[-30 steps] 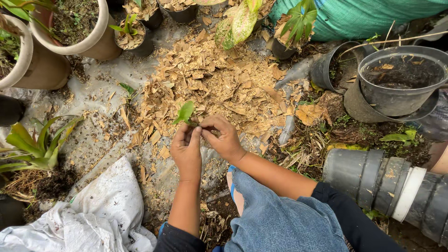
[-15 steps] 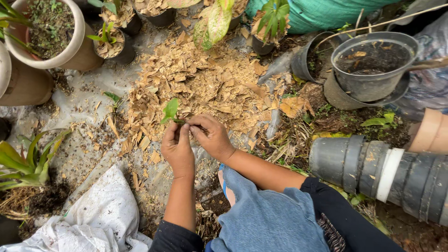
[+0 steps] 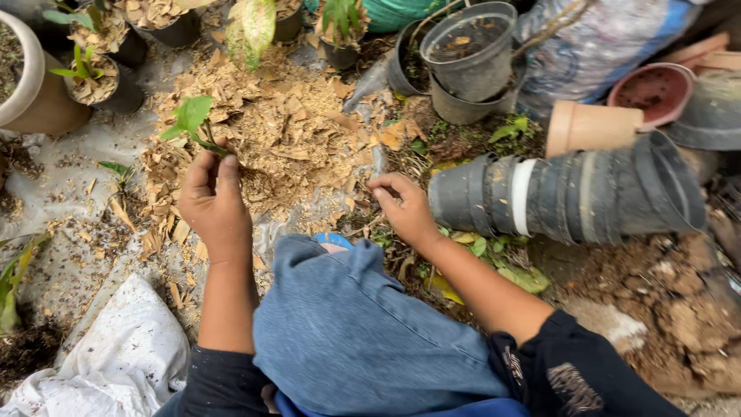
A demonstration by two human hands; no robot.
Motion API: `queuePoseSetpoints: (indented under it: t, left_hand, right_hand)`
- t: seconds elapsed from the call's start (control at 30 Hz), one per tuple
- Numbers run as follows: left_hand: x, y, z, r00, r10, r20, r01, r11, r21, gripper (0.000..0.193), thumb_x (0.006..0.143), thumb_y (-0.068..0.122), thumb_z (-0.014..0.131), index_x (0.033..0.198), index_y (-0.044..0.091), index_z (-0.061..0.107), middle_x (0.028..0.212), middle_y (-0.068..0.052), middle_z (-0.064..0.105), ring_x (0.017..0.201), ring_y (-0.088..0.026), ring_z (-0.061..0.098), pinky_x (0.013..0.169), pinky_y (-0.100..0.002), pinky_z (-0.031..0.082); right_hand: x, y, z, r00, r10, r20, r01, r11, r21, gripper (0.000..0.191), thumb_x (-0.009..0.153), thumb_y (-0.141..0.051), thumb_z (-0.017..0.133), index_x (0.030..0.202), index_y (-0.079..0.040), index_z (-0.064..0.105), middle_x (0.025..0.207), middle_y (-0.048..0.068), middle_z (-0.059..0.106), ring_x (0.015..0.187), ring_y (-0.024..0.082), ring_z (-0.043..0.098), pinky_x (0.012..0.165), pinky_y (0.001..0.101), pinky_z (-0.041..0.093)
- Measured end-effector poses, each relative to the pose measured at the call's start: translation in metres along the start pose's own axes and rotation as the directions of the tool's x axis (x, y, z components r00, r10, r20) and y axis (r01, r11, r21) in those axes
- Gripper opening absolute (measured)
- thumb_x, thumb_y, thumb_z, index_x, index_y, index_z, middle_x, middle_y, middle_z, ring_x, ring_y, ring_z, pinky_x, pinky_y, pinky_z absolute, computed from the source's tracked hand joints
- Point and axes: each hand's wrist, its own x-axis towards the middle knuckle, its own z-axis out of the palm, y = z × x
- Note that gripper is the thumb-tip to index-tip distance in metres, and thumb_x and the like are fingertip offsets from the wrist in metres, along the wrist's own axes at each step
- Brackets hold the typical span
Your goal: The person places small plants into black plastic pots, adds dried leaves as mulch, and arranges the potted plants on the ground. The person handles multiple plants and pots, filling each pot with leaves and positioning the plants carefully.
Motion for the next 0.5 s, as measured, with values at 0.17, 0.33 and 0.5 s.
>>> queuePoseSetpoints:
  t: [0.17,0.33,0.5]
  left_hand:
    - [-0.021,0.046,0.005,0.989,0.082,0.121,-0.09,0.994,0.069,0.022,0.104,0.0,0.069,0.126,0.0,0.07,0.117,-0.004,0.073,0.104,-0.009,0.069,0.094,-0.024,0.058]
    - [-0.045,0.079,0.0,0.981,0.115,0.157,-0.139,0.979,0.149,0.02,0.106,0.0,0.071,0.126,-0.002,0.072,0.113,-0.005,0.072,0.099,-0.009,0.066,0.089,-0.023,0.055]
    - [-0.067,0.094,-0.005,0.976,0.15,0.158,-0.166,0.982,0.093,0.021,0.105,-0.001,0.069,0.125,-0.002,0.071,0.117,-0.005,0.073,0.104,-0.009,0.069,0.094,-0.024,0.058]
  right_hand:
    - [-0.073,-0.041,-0.105,0.988,-0.076,0.132,0.112,0.949,-0.294,0.015,0.094,-0.008,0.065,0.107,-0.005,0.074,0.108,0.01,0.074,0.103,0.023,0.071,0.091,0.0343,0.055]
    - [-0.113,-0.084,-0.241,0.955,-0.286,-0.079,0.188,0.791,-0.582,0.016,0.096,-0.001,0.061,0.106,-0.005,0.073,0.108,0.011,0.073,0.102,0.027,0.071,0.093,0.0367,0.055]
    - [-0.135,-0.094,-0.345,0.919,-0.297,-0.258,-0.05,0.562,-0.826,0.044,0.096,-0.021,0.077,0.13,0.002,0.062,0.121,0.02,0.067,0.113,0.038,0.063,0.102,0.0445,0.046]
